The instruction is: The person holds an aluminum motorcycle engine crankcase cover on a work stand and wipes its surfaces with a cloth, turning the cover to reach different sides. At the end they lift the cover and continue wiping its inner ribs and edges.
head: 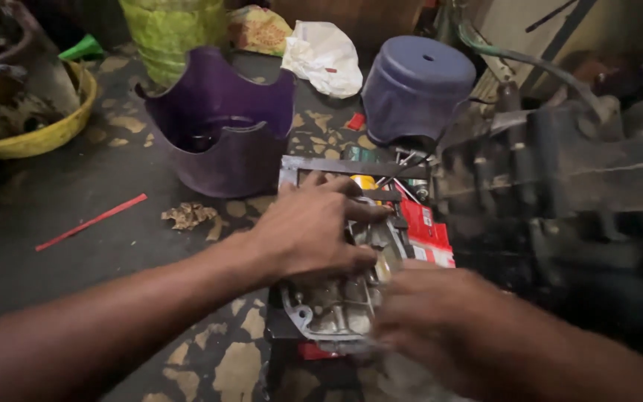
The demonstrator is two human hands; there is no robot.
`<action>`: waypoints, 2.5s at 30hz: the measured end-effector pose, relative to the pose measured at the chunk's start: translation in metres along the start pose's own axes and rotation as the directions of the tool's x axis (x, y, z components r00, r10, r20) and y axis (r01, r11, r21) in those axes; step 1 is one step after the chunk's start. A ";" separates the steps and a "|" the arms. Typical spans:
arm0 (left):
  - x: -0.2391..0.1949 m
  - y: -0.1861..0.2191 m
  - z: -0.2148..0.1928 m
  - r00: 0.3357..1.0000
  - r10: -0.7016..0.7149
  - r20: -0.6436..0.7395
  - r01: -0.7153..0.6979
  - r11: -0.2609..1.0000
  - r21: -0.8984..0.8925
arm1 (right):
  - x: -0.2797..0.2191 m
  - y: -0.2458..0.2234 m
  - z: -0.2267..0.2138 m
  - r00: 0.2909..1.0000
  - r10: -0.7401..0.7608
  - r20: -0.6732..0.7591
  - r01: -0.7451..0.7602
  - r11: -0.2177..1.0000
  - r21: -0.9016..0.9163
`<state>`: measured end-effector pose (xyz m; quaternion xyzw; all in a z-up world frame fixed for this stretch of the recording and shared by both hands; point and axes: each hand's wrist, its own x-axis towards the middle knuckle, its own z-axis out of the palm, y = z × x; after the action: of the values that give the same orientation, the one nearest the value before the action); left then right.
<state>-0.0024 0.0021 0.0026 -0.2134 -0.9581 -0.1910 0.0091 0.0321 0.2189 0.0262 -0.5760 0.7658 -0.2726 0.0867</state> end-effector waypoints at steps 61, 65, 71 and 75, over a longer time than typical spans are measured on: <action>0.002 -0.002 0.017 0.999 -0.034 0.020 0.034 0.999 0.006 | 0.019 -0.013 0.026 0.993 -0.104 -0.055 0.099 0.992 -0.084; -0.003 0.001 0.004 0.999 -0.047 -0.022 0.047 0.999 -0.019 | -0.006 0.001 0.003 0.986 0.152 0.064 -0.148 0.987 -0.065; -0.002 -0.002 0.011 1.000 -0.029 0.009 0.029 0.999 -0.044 | 0.026 -0.018 0.024 1.000 -0.025 -0.016 0.024 0.997 -0.070; -0.007 -0.004 0.006 0.999 -0.048 -0.012 0.047 0.999 -0.010 | 0.010 -0.006 0.013 0.996 0.069 0.050 -0.065 0.995 -0.074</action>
<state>0.0030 -0.0021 -0.0055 -0.1894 -0.9619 -0.1971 0.0095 0.0394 0.2043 0.0201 -0.5598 0.7915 -0.2261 0.0950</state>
